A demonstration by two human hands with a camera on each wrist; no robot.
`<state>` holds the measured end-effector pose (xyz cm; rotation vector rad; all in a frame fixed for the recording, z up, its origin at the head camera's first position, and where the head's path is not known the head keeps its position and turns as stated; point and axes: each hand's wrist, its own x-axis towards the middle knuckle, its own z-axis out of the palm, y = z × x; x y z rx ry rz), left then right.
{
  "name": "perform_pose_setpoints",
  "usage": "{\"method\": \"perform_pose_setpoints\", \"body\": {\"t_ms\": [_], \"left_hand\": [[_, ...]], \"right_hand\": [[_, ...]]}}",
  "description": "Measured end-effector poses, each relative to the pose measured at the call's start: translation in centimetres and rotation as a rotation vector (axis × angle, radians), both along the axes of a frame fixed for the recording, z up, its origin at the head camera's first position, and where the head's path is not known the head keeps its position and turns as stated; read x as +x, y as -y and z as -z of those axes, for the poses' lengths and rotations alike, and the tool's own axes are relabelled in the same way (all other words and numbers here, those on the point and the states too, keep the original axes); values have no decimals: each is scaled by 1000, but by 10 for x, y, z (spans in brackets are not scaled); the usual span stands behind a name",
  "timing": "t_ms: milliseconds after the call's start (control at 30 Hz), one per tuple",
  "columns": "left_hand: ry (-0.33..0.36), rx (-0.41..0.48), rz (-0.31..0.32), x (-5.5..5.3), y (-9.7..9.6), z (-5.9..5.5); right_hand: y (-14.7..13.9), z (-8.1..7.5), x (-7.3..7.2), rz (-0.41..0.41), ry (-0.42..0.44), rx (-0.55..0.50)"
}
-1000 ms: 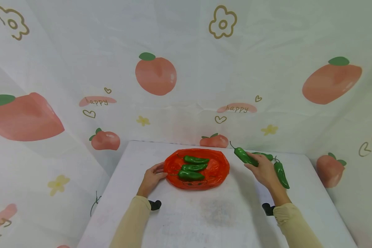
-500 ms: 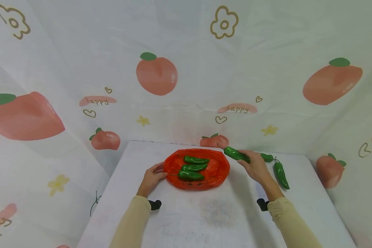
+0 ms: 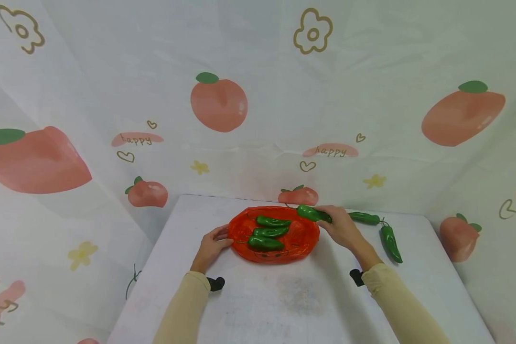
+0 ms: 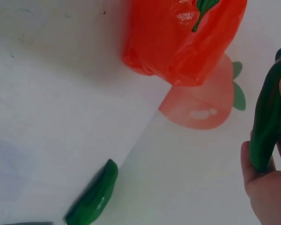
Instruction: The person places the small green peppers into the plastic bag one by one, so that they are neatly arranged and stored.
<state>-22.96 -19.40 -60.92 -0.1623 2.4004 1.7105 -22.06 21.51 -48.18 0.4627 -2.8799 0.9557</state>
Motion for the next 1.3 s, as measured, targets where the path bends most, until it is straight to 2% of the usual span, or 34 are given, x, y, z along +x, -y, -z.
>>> {"method": "perform_pose_setpoints", "body": {"t_ms": [300, 700, 833, 1067, 1300], "left_hand": [[3, -3, -9, -1, 3, -1], [16, 7, -14, 1, 7, -2], [11, -1, -8, 1, 7, -2], [-1, 19, -5, -1, 6, 0], [5, 27, -5, -3, 1, 2]], "right_hand": [[20, 2, -13, -56, -26, -10], [47, 14, -26, -153, 49, 74], [54, 13, -30, -145, 66, 91], [66, 15, -38, -110, 153, 87], [75, 19, -41, -110, 169, 78]]}}
